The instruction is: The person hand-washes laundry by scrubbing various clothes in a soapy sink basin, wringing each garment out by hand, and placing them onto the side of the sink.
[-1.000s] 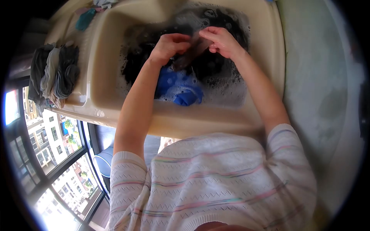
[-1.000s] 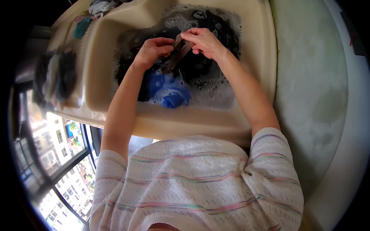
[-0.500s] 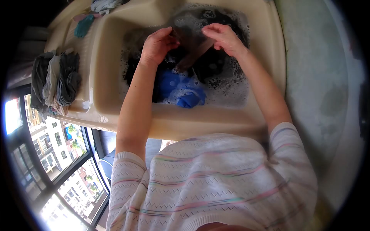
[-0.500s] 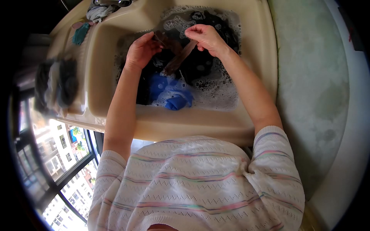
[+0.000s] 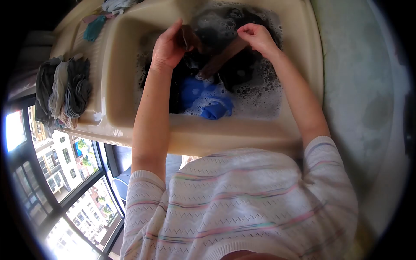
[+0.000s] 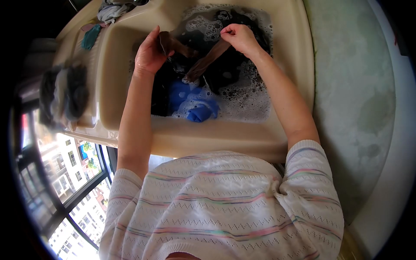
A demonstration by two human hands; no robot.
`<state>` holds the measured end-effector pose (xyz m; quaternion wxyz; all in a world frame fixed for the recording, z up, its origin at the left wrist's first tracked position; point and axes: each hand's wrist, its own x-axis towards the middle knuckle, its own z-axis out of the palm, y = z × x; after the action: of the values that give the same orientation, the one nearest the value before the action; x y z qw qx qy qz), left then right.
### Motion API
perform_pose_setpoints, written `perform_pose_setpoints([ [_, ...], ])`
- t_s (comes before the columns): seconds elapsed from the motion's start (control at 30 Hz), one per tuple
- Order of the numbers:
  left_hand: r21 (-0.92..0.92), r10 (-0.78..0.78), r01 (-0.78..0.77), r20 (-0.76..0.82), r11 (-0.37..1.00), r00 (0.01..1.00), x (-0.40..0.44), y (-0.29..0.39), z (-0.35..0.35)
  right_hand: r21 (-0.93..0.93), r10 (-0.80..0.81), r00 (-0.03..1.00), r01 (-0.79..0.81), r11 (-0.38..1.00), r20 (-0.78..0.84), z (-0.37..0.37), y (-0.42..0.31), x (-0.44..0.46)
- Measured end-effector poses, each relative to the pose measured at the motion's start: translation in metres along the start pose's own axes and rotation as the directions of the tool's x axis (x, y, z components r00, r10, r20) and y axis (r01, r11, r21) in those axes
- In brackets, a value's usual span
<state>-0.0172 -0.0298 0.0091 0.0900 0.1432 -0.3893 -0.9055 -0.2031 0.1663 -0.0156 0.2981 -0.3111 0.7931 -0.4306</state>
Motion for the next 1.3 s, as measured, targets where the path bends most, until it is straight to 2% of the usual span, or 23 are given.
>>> perform_pose_setpoints([
  [0.07, 0.014, 0.009, -0.011, 0.088, 1.0, 0.996, 0.0, 0.0, -0.003, -0.027, 0.006, 0.999, -0.005, 1.0, 0.049, 0.003, 0.01, 0.003],
  [0.17, 0.105, 0.057, -0.048, -0.085, 0.993, 0.995, -0.005, 0.001, 0.01, 0.07, 0.018, 0.992, -0.027, 0.997, 0.124, 0.016, 0.015, 0.001],
  [0.23, 0.11, 0.045, -0.035, -0.085, 0.993, 0.995, -0.006, 0.0, 0.014, 0.115, 0.028, 0.983, -0.05, 0.992, 0.183, 0.034, 0.012, -0.001],
  [0.33, 0.088, 0.04, -0.041, 0.009, 0.995, 0.999, -0.008, -0.001, 0.018, 0.171, -0.173, 0.933, 0.124, 0.978, 0.317, 0.07, 0.011, 0.002],
  [0.43, 0.03, 0.086, -0.088, 0.06, 0.996, 0.995, -0.012, 0.002, 0.036, 0.063, -0.298, 0.899, 0.294, 0.954, 0.321, 0.097, 0.021, 0.026],
  [0.53, 0.056, 0.066, -0.059, -0.122, 0.997, 0.99, -0.011, 0.004, 0.022, 0.308, -0.004, 0.93, -0.118, 0.944, 0.368, 0.053, 0.02, 0.035],
  [0.57, 0.075, 0.052, -0.037, -0.213, 0.997, 0.976, -0.009, 0.002, 0.012, 0.406, 0.084, 0.96, -0.192, 0.894, 0.268, 0.036, 0.035, 0.041],
  [0.6, 0.362, 0.01, 0.118, -0.332, 0.925, 0.943, -0.006, -0.005, 0.004, 0.505, 0.184, 0.968, -0.247, 0.827, 0.173, 0.028, 0.05, 0.046],
  [0.67, 0.735, 0.048, 0.461, -0.553, 0.497, 0.832, 0.001, -0.024, -0.008, 0.039, 0.064, 0.978, -0.057, 0.998, -0.197, 0.041, 0.071, 0.044],
  [0.7, 0.884, 0.159, 0.377, -0.429, 0.276, 0.889, 0.004, -0.037, -0.013, -0.222, -0.066, 0.936, -0.013, 0.975, -0.345, 0.045, 0.08, 0.044],
  [0.73, 0.96, 0.232, 0.278, -0.276, 0.024, 0.933, 0.006, -0.049, -0.011, -0.481, -0.094, 0.982, 0.005, 0.877, -0.163, 0.053, 0.07, 0.036],
  [0.8, 0.985, 0.275, 0.17, -0.154, -0.034, 0.949, 0.011, -0.066, 0.012, -0.391, -0.075, 0.985, 0.13, 0.911, 0.153, 0.06, 0.077, 0.028],
  [0.83, 0.978, 0.277, 0.136, -0.089, -0.155, 0.957, 0.007, -0.078, 0.023, -0.322, -0.042, 0.988, 0.088, 0.943, 0.147, 0.052, 0.08, 0.027],
  [0.87, 0.956, 0.274, 0.102, -0.024, -0.274, 0.961, 0.005, -0.086, 0.028, -0.347, 0.178, 0.984, -0.158, 0.925, 0.027, 0.038, 0.066, 0.025],
  [0.93, 0.944, 0.106, 0.173, -0.148, -0.282, 0.983, 0.009, -0.089, 0.023, -0.392, 0.1, 0.987, -0.141, 0.909, -0.124, 0.027, 0.081, 0.036],
  [0.97, 0.935, 0.021, 0.205, -0.208, -0.291, 0.978, 0.013, -0.09, 0.02, -0.446, 0.002, 0.997, -0.033, 0.894, -0.071, 0.028, 0.074, 0.035],
  [1.0, 0.961, 0.115, 0.192, -0.171, -0.199, 0.978, 0.017, -0.087, 0.014, -0.495, -0.091, 0.996, 0.073, 0.866, -0.013, 0.032, 0.068, 0.032],
  [1.03, 0.98, 0.209, 0.168, -0.142, -0.108, 0.968, 0.02, -0.081, 0.005, -0.443, 0.01, 0.995, 0.036, 0.896, 0.1, 0.035, 0.039, 0.024],
  [1.1, 0.999, 0.367, 0.037, -0.042, 0.02, 0.929, 0.019, -0.069, 0.005, -0.106, -0.014, 0.932, 0.056, 0.993, 0.363, 0.041, -0.004, 0.011],
  [1.17, 0.987, 0.291, 0.026, -0.072, 0.157, 0.954, 0.019, -0.072, 0.003, 0.165, -0.137, 0.857, 0.062, 0.984, 0.498, 0.035, -0.055, -0.005],
  [1.2, 0.974, 0.25, 0.026, -0.084, 0.226, 0.965, 0.02, -0.074, 0.004, 0.113, -0.144, 0.85, 0.101, 0.988, 0.506, 0.026, -0.075, -0.006],
  [1.23, 0.989, 0.075, 0.138, -0.134, -0.048, 0.988, 0.011, -0.049, 0.043, 0.163, -0.177, 0.849, 0.109, 0.981, 0.498, 0.016, -0.08, -0.003],
  [1.3, 0.915, -0.112, 0.105, -0.067, 0.39, 0.991, 0.01, -0.051, 0.018, 0.245, -0.186, 0.882, 0.083, 0.966, 0.433, -0.006, -0.069, 0.013],
])
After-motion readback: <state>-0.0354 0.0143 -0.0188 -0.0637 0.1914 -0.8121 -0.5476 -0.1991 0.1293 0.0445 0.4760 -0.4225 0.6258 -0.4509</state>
